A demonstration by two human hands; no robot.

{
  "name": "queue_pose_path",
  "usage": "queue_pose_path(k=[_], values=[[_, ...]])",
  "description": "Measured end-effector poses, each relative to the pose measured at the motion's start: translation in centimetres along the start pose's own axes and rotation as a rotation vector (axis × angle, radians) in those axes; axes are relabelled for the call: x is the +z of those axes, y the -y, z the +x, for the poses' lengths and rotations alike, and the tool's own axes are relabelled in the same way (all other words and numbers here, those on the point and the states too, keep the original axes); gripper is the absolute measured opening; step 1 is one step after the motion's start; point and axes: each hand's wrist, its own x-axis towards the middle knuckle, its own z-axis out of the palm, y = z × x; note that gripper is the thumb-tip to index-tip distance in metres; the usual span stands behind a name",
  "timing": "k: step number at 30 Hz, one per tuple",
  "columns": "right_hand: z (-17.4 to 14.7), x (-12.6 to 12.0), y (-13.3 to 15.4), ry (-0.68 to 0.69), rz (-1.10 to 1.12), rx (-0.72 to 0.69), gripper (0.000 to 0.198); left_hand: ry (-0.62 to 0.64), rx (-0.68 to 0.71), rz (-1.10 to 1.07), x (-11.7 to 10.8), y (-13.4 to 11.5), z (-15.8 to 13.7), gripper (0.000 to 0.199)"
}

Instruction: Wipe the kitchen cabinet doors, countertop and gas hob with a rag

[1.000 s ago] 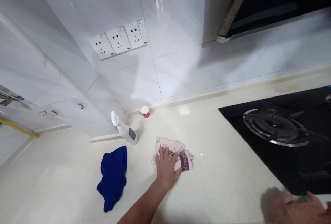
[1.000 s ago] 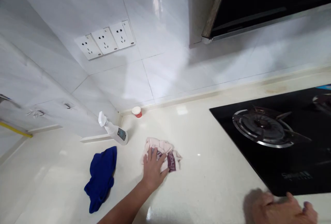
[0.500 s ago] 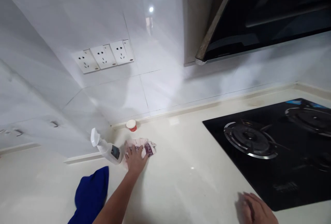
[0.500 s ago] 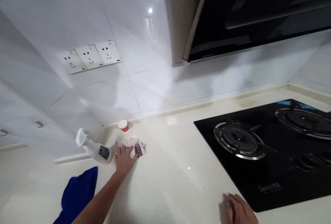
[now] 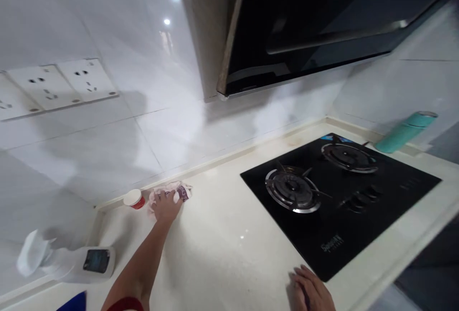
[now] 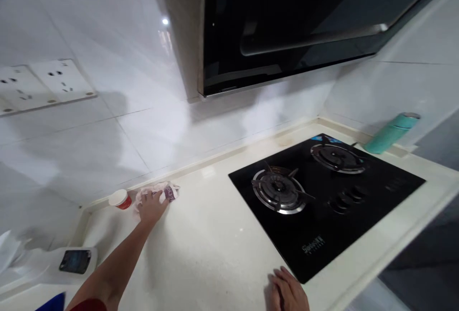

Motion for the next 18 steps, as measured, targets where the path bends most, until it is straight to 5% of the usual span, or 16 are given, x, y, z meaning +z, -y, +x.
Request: queue_pose_path(k=[4, 13, 18], values=[[0.6, -0.7, 1.1, -0.017, 0.037, 0.026, 0.025, 0.005, 0.016, -0.006, 0.7, -4.8, 0.6, 0.063], [0.7, -0.4, 1.6, -0.067, 0.1, 0.128, 0.021, 0.181, 0.395, -0.134, 2.6, -23.0, -2.2, 0.064], [1.0, -0.5, 2.0, -0.05, 0.16, 0.213, 0.023, 0.262, 0.565, -0.2, 2.2, -26.4, -6.8, 0.064]])
